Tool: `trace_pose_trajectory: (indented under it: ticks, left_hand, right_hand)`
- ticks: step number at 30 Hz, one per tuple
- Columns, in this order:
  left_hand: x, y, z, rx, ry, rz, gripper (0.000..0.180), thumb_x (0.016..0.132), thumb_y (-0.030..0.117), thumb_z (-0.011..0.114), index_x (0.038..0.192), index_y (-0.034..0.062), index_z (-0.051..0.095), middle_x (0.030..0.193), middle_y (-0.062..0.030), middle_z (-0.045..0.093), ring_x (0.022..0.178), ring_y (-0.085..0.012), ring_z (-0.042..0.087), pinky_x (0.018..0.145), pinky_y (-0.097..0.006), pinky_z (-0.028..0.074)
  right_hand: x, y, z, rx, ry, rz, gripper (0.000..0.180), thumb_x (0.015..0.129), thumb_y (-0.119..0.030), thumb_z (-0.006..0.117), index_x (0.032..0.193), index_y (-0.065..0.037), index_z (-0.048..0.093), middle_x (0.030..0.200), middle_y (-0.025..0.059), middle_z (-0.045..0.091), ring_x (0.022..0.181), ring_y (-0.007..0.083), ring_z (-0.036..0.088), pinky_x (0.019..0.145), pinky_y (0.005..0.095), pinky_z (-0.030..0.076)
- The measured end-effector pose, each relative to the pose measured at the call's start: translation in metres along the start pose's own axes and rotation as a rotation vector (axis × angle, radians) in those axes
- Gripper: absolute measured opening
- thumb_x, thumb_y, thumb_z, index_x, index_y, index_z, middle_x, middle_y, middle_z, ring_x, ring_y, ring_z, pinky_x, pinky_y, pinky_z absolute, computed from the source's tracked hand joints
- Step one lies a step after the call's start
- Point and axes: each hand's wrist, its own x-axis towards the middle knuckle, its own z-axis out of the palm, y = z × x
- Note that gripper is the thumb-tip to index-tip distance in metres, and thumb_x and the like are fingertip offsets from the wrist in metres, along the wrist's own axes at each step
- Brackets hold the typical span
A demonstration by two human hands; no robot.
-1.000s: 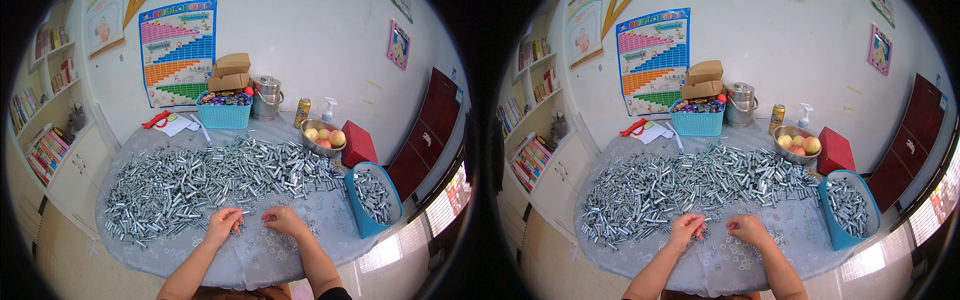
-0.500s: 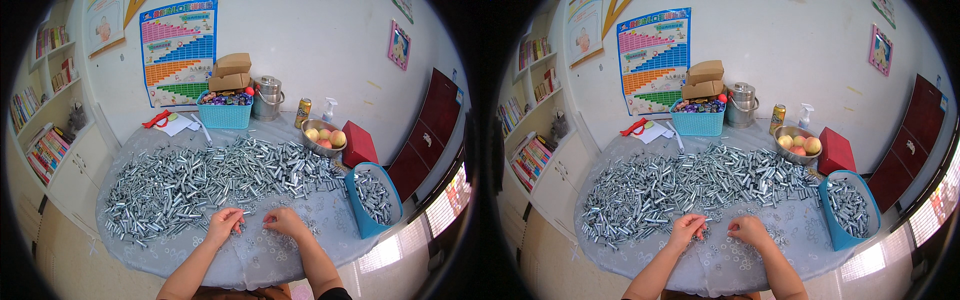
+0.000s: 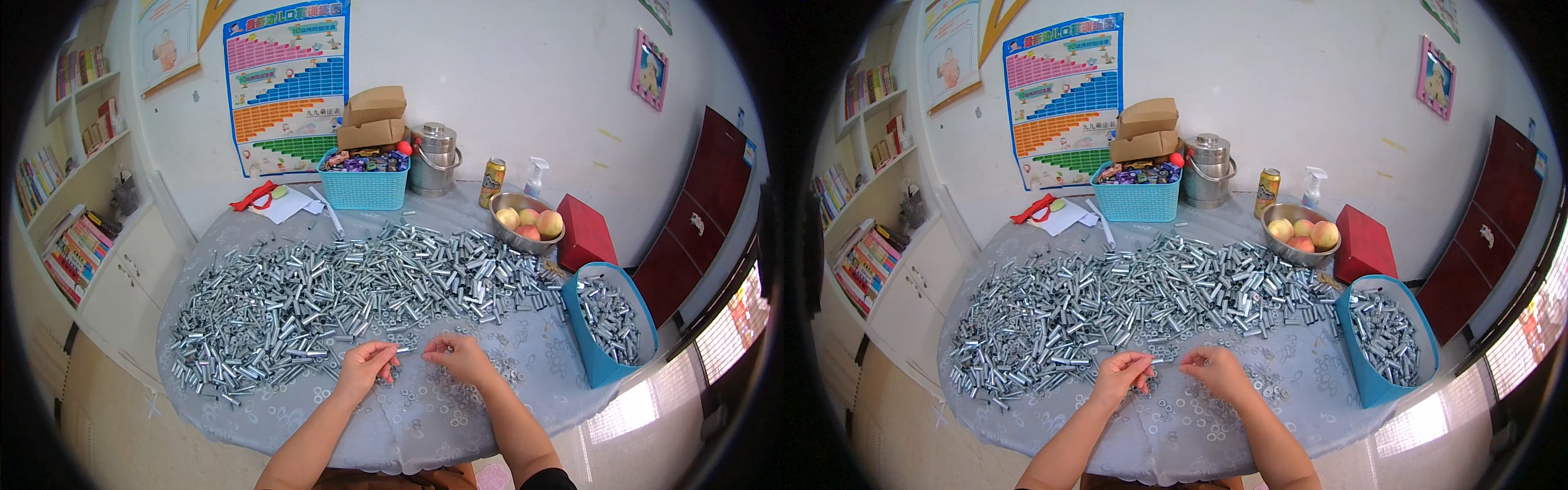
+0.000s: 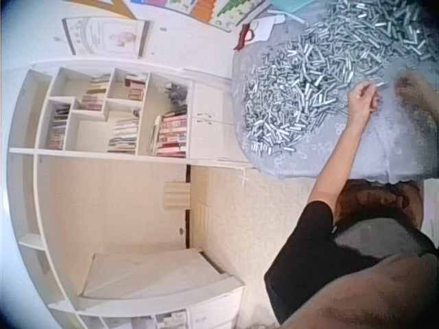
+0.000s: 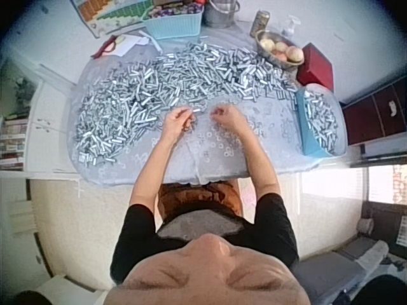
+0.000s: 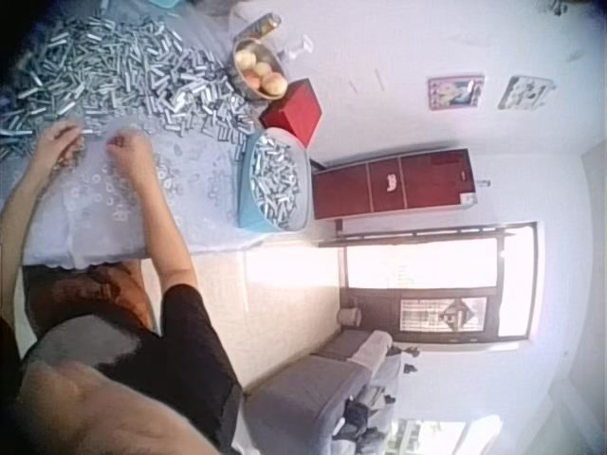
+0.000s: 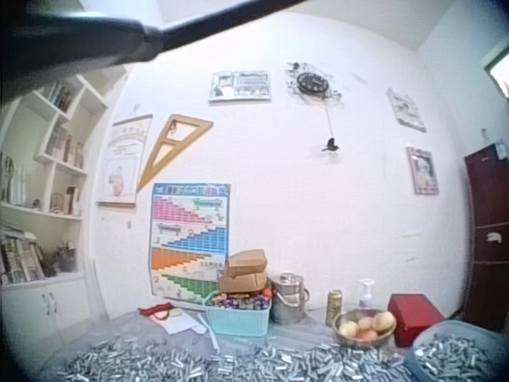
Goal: The person repeatedly picks up small metal fasteners and washers from a large pile on a table, threads the washers onto the fasteners, and places the assembled units into a blue bin. The task continues throughout the clip with the same repetitive hand motions.
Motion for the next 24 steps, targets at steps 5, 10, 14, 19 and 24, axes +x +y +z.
trace_pose_trajectory:
  ticks: [5,10,14,19,24]
  left_hand:
    - [-0.001,0.001,0.002,-0.031,0.006,-0.081,0.018,0.09,0.01,0.057,0.099,-0.0037,0.062,0.077,-0.0092,0.062,0.053,-0.0089,0.052,0.051,-0.027,0.05]
    - [-0.002,0.002,0.001,-0.078,-0.037,-0.136,0.019,0.091,0.013,0.057,0.099,-0.0036,0.062,0.077,-0.0084,0.061,0.054,-0.0088,0.05,0.053,-0.029,0.051]
    - [-0.002,0.001,0.0,-0.113,-0.047,-0.176,0.019,0.091,0.015,0.057,0.099,-0.0023,0.062,0.078,-0.0076,0.061,0.054,-0.0087,0.05,0.054,-0.029,0.051]
    - [0.0,-0.005,-0.006,-0.224,-0.059,-0.223,0.021,0.09,0.017,0.058,0.098,-0.0026,0.061,0.078,-0.0077,0.062,0.055,-0.0091,0.052,0.055,-0.03,0.052]
    - [0.004,-0.01,-0.011,-0.301,-0.048,-0.259,0.023,0.09,0.019,0.059,0.095,-0.0034,0.06,0.081,-0.0085,0.061,0.057,-0.0087,0.053,0.056,-0.028,0.054]
  right_hand:
    - [0.001,-0.001,0.005,0.595,-0.023,0.01,0.012,0.079,-0.007,0.07,0.09,-0.002,0.067,0.085,0.0018,0.066,0.078,0.0079,0.059,0.07,0.0211,0.047]
    - [0.003,0.002,0.005,0.646,-0.001,0.013,0.013,0.08,-0.005,0.069,0.091,0.001,0.066,0.086,0.0027,0.066,0.079,0.0083,0.06,0.072,0.0208,0.048]
    - [0.004,0.003,0.005,0.655,-0.032,0.004,0.014,0.079,-0.006,0.07,0.091,0.001,0.067,0.087,0.003,0.066,0.079,0.0085,0.06,0.072,0.0208,0.048]
    - [0.003,-0.002,0.01,0.619,0.021,0.012,0.016,0.079,-0.009,0.072,0.092,-0.001,0.069,0.087,0.0026,0.067,0.077,0.0079,0.059,0.071,0.0212,0.047]
    - [0.005,0.0,0.018,0.374,0.149,-0.2,0.015,0.079,-0.01,0.071,0.093,-0.005,0.072,0.085,0.0038,0.067,0.074,0.0096,0.056,0.068,0.0232,0.046]
